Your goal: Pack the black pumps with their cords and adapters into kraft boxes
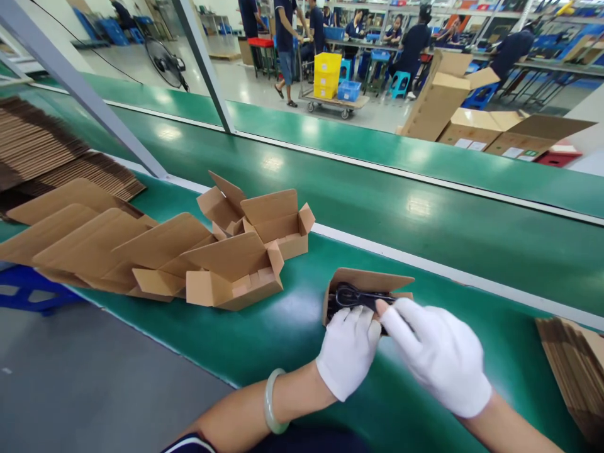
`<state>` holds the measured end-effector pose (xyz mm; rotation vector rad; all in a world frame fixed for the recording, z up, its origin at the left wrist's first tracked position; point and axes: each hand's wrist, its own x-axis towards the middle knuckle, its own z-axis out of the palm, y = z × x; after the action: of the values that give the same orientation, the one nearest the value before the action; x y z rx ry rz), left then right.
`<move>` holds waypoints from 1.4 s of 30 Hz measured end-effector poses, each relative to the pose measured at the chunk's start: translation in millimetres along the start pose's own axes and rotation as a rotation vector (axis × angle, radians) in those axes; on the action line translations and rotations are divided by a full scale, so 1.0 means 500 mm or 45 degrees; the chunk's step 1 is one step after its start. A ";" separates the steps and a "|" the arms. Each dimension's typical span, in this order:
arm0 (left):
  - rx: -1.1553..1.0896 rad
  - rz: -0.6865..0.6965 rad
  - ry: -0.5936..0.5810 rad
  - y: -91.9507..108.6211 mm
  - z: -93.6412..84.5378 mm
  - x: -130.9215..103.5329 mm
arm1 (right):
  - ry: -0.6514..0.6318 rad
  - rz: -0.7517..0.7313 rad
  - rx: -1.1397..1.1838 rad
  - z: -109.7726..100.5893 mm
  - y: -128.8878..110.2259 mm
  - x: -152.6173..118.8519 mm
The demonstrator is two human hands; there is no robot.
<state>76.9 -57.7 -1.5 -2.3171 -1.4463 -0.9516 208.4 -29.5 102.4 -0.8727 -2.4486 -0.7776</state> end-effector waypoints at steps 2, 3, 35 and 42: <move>0.005 -0.006 -0.003 0.000 -0.001 0.003 | -0.105 -0.022 0.053 0.013 -0.008 0.007; 0.005 0.006 -0.012 0.000 0.000 0.004 | -0.159 -0.041 0.091 0.018 -0.011 0.011; -0.198 -0.098 -0.098 -0.080 -0.086 0.021 | -0.114 0.760 0.177 0.065 -0.133 -0.071; -0.260 -0.283 -0.096 -0.104 -0.128 0.025 | -0.227 0.468 0.415 0.084 -0.126 -0.019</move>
<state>10.0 -57.5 48.3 -2.3922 -1.7404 -1.1305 164.1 -47.9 42.9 -1.2507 -2.3632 -0.1712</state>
